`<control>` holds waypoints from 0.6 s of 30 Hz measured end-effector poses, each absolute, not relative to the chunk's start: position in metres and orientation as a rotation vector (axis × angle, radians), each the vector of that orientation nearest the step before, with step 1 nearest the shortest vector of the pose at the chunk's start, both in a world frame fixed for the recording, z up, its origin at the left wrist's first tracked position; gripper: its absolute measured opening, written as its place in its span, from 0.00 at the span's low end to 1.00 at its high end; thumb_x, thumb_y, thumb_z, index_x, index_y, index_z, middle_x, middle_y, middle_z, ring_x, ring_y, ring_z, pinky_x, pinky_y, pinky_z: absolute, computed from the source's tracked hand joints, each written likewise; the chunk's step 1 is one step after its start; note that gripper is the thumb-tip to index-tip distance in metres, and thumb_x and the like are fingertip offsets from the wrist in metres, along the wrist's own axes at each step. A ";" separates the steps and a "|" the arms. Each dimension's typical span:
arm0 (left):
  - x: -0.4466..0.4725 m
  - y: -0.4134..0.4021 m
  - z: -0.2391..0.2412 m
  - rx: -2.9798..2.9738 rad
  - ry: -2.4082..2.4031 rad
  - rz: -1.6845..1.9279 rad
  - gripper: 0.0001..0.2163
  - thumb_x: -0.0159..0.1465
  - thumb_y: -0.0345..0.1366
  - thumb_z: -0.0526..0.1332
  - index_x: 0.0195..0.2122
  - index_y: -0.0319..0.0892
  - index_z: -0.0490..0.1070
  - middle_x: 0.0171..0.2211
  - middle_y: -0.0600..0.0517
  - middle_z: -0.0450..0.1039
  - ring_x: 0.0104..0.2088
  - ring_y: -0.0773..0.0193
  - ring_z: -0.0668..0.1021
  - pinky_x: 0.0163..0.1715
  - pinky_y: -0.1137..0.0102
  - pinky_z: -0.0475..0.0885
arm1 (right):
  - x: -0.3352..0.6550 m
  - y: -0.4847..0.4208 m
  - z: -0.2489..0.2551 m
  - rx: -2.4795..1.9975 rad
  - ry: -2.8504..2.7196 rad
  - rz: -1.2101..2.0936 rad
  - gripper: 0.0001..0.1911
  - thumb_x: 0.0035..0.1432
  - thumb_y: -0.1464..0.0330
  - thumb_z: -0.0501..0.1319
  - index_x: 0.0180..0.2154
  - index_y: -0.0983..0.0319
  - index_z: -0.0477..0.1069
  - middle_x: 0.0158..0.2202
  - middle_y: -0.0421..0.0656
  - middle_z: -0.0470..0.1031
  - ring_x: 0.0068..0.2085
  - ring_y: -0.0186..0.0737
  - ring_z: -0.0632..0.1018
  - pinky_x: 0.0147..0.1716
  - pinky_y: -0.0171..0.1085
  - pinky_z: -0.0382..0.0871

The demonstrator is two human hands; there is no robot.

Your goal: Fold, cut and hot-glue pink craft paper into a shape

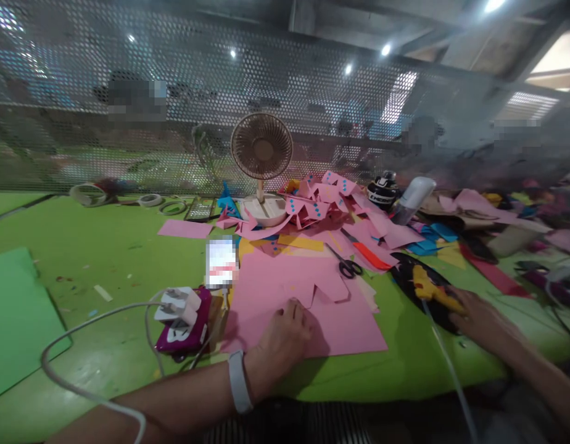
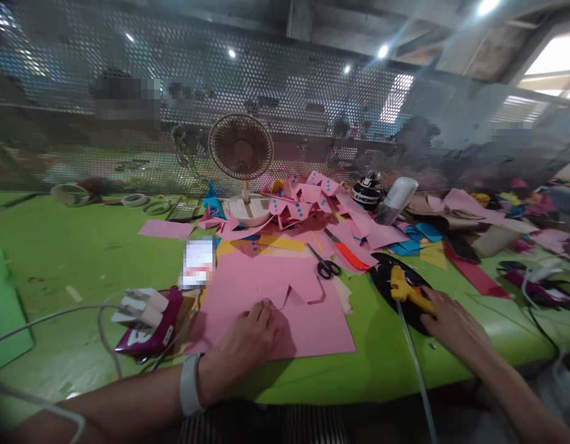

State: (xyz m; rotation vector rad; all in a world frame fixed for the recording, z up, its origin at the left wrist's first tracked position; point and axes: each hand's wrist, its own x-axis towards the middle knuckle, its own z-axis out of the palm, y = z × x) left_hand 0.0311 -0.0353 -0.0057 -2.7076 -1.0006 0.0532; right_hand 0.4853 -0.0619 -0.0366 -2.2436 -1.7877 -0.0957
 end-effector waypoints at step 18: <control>0.031 -0.040 -0.003 -2.662 -0.932 0.122 0.15 0.66 0.27 0.54 0.51 0.25 0.69 0.50 0.27 0.71 0.48 0.46 0.76 0.33 0.63 0.74 | 0.451 -0.054 -0.022 -2.311 -1.780 -0.443 0.22 0.56 0.70 0.56 0.53 0.57 0.70 0.41 0.55 0.73 0.45 0.53 0.74 0.48 0.46 0.64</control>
